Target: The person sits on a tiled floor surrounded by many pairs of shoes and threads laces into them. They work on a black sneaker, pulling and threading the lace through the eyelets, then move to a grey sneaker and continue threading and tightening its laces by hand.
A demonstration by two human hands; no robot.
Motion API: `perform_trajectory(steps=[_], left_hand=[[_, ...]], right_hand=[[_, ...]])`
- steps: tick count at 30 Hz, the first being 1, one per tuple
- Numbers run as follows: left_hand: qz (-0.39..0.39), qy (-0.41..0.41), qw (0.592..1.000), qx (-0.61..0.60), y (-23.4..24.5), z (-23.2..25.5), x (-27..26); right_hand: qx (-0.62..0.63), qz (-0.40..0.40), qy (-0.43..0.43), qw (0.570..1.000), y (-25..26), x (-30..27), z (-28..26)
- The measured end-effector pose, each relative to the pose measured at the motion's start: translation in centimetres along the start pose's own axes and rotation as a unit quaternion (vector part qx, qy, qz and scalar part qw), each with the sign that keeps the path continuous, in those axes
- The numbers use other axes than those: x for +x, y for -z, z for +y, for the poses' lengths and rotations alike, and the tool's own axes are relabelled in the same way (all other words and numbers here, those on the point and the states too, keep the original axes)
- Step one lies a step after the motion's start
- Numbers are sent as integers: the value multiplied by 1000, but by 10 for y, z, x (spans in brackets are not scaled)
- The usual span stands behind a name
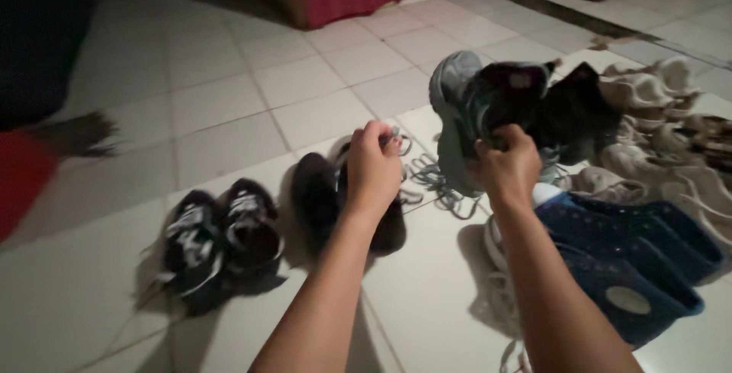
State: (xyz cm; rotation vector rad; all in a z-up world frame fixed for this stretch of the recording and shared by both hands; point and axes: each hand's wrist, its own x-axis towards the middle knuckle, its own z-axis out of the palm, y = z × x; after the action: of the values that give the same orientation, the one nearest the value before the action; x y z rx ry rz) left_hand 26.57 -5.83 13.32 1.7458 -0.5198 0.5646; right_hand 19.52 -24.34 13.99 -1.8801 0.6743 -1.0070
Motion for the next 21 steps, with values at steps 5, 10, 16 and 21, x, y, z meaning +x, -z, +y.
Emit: perform_trajectory(steps=[5, 10, 16, 21], left_hand=[[24, 32, 999, -15, 79, 39, -19], [72, 27, 995, 56, 161, 65, -63], [29, 135, 988, 71, 217, 55, -148], [-12, 288, 958, 6, 246, 39, -201]], right_hand=[[-10, 11, 128, 992, 18, -90, -56], [17, -84, 62, 994, 44, -208, -86], [-73, -108, 175, 976, 49, -323, -68], [-114, -187, 133, 967, 37, -390, -50]])
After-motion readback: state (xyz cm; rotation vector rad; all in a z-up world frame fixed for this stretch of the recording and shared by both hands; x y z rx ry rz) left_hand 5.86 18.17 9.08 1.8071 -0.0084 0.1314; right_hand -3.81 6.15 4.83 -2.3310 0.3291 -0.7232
